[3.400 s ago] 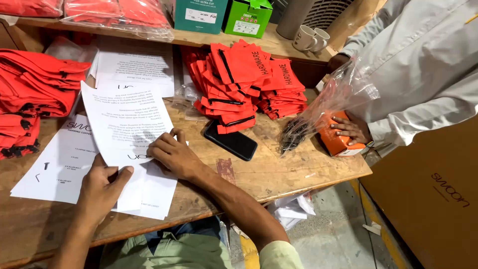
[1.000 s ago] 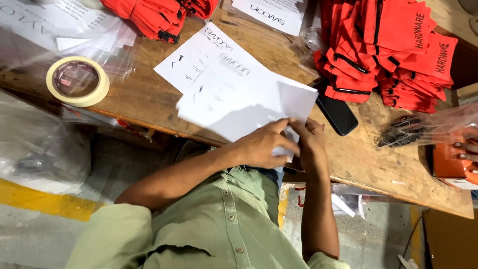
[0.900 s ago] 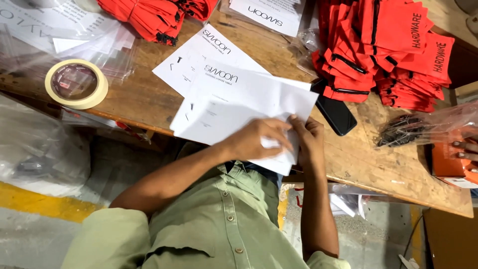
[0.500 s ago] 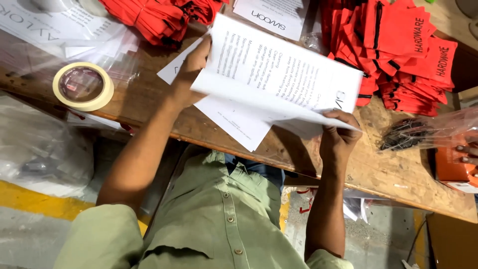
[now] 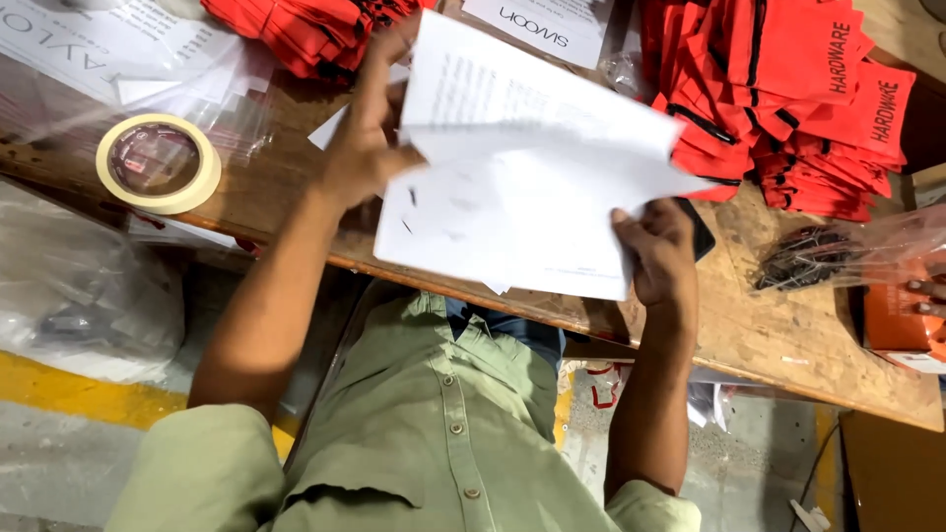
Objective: The person organizes assembly instructions and hardware packets, placing a small red bag into a folded instruction manual.
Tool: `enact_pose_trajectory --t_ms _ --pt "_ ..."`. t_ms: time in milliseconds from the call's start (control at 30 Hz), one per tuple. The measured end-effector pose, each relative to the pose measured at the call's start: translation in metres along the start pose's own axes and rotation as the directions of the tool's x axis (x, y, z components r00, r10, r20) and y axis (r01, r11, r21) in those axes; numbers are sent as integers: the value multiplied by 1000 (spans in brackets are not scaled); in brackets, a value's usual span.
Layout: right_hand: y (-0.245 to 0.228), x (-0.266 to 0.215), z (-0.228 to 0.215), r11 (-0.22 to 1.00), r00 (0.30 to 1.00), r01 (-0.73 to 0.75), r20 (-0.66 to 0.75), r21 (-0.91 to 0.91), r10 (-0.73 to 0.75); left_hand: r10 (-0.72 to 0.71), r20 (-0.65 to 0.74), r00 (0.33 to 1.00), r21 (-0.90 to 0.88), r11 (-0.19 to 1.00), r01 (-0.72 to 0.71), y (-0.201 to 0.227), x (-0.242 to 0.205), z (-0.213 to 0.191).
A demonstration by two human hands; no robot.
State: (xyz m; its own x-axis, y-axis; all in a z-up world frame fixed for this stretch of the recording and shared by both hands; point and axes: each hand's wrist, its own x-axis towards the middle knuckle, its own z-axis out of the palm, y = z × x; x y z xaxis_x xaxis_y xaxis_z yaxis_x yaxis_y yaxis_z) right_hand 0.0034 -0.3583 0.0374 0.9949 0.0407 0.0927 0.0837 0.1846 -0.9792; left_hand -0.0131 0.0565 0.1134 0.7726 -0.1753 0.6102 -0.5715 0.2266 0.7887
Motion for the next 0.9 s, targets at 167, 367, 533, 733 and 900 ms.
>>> enact_pose_trajectory --t_ms 167,367,533,733,900 --pt "-20 -6 51 958 983 -134 89 -253 161 -388 -187 902 -95 921 377 -98 -14 -36" --pt "-23 -20 57 929 959 -226 102 -292 265 -550 -17 835 -507 724 467 -91 -8 -38" --pt "-36 -43 64 860 983 -177 -34 -479 183 -608 -24 794 -362 746 559 -87 -7 -31" --pt "-34 -92 48 648 979 175 200 -742 -36 -593 -87 800 -313 779 543 -87 -14 -24" --pt "-27 -104 53 311 924 377 329 -872 -196 -565 -96 820 -305 801 516 -91 -15 -25"
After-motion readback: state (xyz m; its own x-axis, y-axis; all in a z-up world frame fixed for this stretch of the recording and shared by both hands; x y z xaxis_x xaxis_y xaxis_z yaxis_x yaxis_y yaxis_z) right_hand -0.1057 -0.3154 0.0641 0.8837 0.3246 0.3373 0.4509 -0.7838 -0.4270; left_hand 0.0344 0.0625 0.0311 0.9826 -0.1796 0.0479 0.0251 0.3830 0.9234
